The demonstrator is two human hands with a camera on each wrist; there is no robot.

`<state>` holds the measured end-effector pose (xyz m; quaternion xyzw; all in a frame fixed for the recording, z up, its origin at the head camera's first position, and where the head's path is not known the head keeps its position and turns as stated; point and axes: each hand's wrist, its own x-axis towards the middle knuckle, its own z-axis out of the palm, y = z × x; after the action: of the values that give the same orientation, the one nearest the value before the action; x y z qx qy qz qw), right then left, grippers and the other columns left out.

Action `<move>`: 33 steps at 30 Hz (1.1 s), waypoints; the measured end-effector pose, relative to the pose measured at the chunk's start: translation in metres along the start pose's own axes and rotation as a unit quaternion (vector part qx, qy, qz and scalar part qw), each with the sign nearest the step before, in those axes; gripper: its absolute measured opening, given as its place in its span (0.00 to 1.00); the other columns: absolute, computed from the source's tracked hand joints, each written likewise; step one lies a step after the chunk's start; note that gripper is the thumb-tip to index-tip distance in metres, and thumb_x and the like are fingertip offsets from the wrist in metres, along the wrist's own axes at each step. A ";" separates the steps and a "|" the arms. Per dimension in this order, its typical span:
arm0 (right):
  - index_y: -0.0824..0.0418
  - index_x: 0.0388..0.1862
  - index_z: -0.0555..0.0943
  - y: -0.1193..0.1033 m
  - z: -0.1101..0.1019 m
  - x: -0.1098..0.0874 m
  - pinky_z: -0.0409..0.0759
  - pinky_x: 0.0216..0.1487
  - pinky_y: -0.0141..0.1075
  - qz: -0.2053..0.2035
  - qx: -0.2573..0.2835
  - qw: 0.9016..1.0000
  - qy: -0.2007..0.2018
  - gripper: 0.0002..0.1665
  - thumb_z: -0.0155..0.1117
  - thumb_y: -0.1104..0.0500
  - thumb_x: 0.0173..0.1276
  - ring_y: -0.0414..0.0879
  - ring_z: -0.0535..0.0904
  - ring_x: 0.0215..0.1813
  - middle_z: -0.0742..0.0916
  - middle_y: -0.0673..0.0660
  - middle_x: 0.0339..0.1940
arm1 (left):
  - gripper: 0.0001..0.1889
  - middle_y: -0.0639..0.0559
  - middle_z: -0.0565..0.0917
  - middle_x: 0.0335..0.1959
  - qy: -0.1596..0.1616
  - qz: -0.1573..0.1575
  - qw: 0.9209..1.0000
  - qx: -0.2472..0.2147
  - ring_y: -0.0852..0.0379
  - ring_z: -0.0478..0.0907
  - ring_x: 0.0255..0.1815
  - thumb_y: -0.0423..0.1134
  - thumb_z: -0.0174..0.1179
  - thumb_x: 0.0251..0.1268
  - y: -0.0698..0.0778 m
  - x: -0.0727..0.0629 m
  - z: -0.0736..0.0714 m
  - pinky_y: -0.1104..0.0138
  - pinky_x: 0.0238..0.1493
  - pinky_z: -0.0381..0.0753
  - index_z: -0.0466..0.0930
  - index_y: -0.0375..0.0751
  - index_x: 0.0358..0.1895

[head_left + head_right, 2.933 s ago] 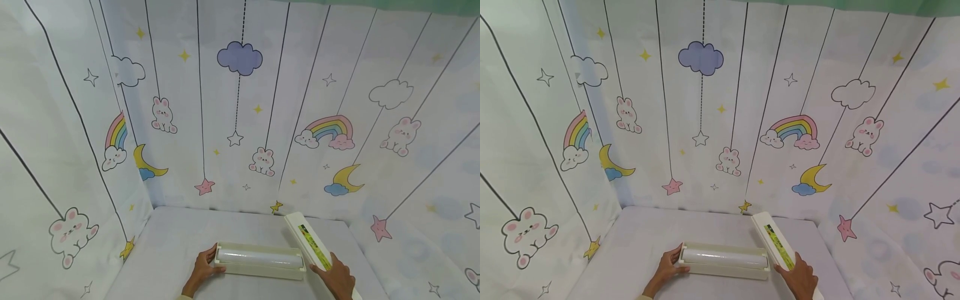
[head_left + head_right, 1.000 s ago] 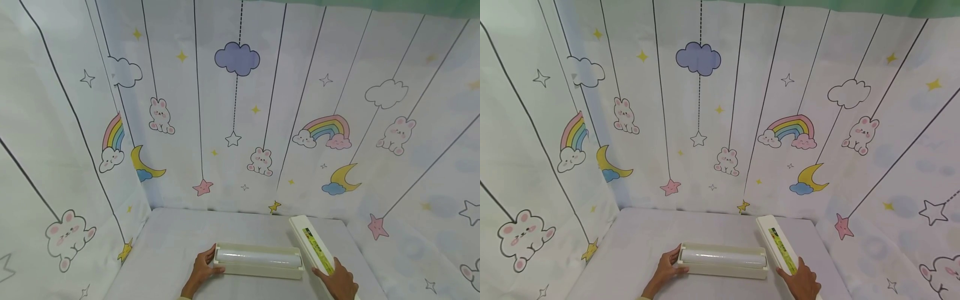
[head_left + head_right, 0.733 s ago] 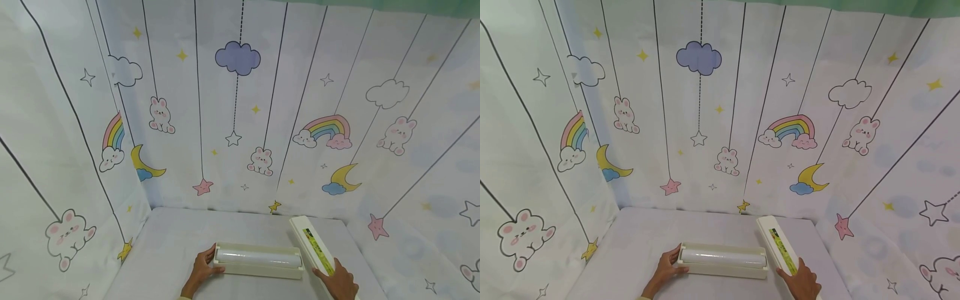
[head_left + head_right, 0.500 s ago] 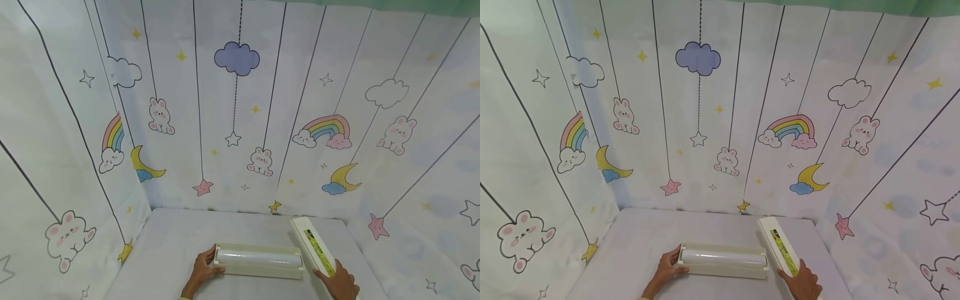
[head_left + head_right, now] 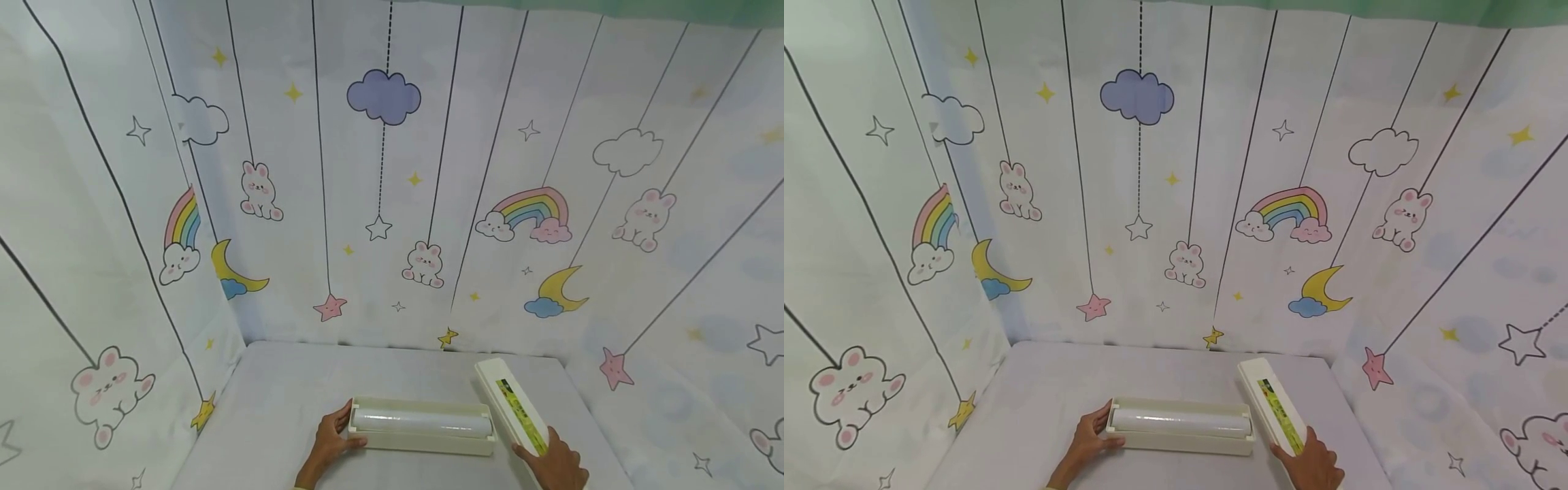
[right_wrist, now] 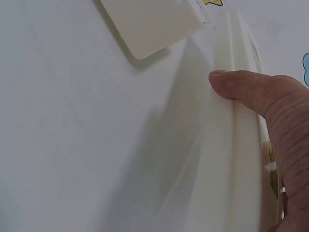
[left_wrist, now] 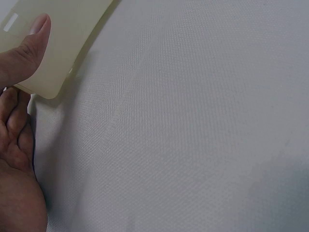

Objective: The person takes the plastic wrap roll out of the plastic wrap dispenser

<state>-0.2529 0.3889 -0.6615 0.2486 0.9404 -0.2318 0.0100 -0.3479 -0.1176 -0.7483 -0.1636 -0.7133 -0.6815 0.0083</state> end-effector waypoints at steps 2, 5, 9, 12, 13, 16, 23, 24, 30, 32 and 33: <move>0.77 0.72 0.67 0.002 0.002 -0.001 0.78 0.48 0.70 0.001 0.001 1.000 0.001 0.73 0.79 0.21 0.51 0.72 0.81 0.48 0.87 0.75 0.47 | 0.56 0.25 0.71 0.77 0.003 -0.004 1.000 -0.003 0.78 0.76 0.69 0.35 0.89 0.44 0.000 0.000 0.000 0.85 0.69 0.72 0.68 0.20 0.77; 0.77 0.73 0.67 0.003 0.003 -0.002 0.78 0.50 0.71 0.004 0.001 1.000 0.000 0.74 0.79 0.20 0.50 0.72 0.81 0.48 0.87 0.75 0.48 | 0.55 0.25 0.72 0.77 0.007 -0.004 1.000 0.000 0.77 0.76 0.69 0.35 0.89 0.44 0.001 0.000 0.000 0.85 0.69 0.72 0.68 0.20 0.77; 0.76 0.72 0.67 0.004 0.002 -0.006 0.78 0.49 0.71 0.005 0.008 1.000 -0.002 0.73 0.79 0.21 0.51 0.72 0.81 0.48 0.87 0.74 0.47 | 0.56 0.26 0.71 0.77 0.004 -0.011 1.000 0.000 0.74 0.77 0.71 0.36 0.89 0.44 0.000 -0.001 0.000 0.85 0.69 0.72 0.68 0.21 0.77; 0.76 0.71 0.68 0.004 0.001 -0.008 0.77 0.47 0.70 0.003 0.014 1.000 -0.003 0.72 0.79 0.21 0.52 0.72 0.81 0.47 0.87 0.73 0.45 | 0.56 0.27 0.70 0.78 -0.002 -0.018 1.000 -0.002 0.74 0.76 0.71 0.37 0.89 0.45 0.000 0.000 0.000 0.85 0.70 0.72 0.67 0.21 0.78; 0.76 0.71 0.68 0.004 0.001 -0.008 0.77 0.47 0.70 0.004 0.015 1.000 -0.004 0.72 0.78 0.21 0.52 0.72 0.81 0.47 0.87 0.73 0.44 | 0.56 0.28 0.70 0.79 -0.003 -0.024 1.000 -0.006 0.76 0.76 0.71 0.37 0.89 0.44 0.000 0.000 0.000 0.85 0.70 0.72 0.67 0.22 0.78; 0.77 0.71 0.67 0.006 0.002 -0.009 0.77 0.46 0.68 0.008 0.013 1.000 -0.008 0.73 0.78 0.20 0.52 0.73 0.81 0.48 0.87 0.73 0.45 | 0.58 0.29 0.69 0.80 -0.002 -0.039 0.999 -0.016 0.80 0.74 0.69 0.37 0.90 0.43 0.000 0.000 0.000 0.86 0.70 0.70 0.66 0.23 0.79; 0.78 0.71 0.67 0.009 0.004 -0.011 0.76 0.46 0.67 0.010 0.016 1.000 -0.010 0.74 0.78 0.20 0.51 0.73 0.80 0.48 0.86 0.73 0.44 | 0.56 0.29 0.72 0.79 0.005 -0.034 0.999 0.012 0.65 0.78 0.75 0.37 0.89 0.45 0.001 0.000 0.001 0.84 0.71 0.72 0.68 0.24 0.79; 0.78 0.71 0.67 0.009 0.004 -0.011 0.76 0.46 0.68 0.010 0.017 1.000 -0.010 0.74 0.78 0.20 0.51 0.73 0.80 0.48 0.87 0.73 0.44 | 0.56 0.29 0.72 0.79 0.004 -0.029 0.999 0.017 0.62 0.79 0.75 0.37 0.89 0.45 0.001 0.000 0.000 0.83 0.71 0.73 0.68 0.23 0.79; 0.78 0.71 0.66 0.014 0.008 -0.007 0.77 0.47 0.69 0.016 0.016 1.000 -0.022 0.76 0.78 0.18 0.50 0.73 0.80 0.49 0.86 0.73 0.44 | 0.56 0.31 0.71 0.80 0.004 -0.049 0.999 0.007 0.56 0.78 0.77 0.37 0.89 0.45 0.005 0.000 0.001 0.85 0.71 0.71 0.67 0.25 0.80; 0.79 0.71 0.65 0.016 0.008 -0.006 0.77 0.47 0.69 0.018 0.015 0.999 -0.027 0.77 0.78 0.17 0.49 0.73 0.80 0.48 0.86 0.72 0.43 | 0.57 0.32 0.71 0.80 0.007 -0.058 0.998 0.008 0.51 0.78 0.79 0.37 0.89 0.45 0.005 0.001 0.002 0.85 0.71 0.70 0.67 0.25 0.80; 0.79 0.71 0.65 0.016 0.008 -0.006 0.77 0.47 0.68 0.019 0.014 0.999 -0.029 0.77 0.78 0.17 0.49 0.72 0.80 0.48 0.86 0.72 0.43 | 0.57 0.32 0.71 0.80 0.008 -0.058 0.998 0.011 0.47 0.77 0.79 0.37 0.89 0.45 0.006 0.001 0.002 0.85 0.71 0.70 0.67 0.25 0.80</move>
<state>-0.2410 0.3946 -0.6745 0.2592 0.9315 -0.2523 0.0382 -0.3472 -0.1154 -0.7426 -0.1167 -0.7287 -0.6744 -0.0239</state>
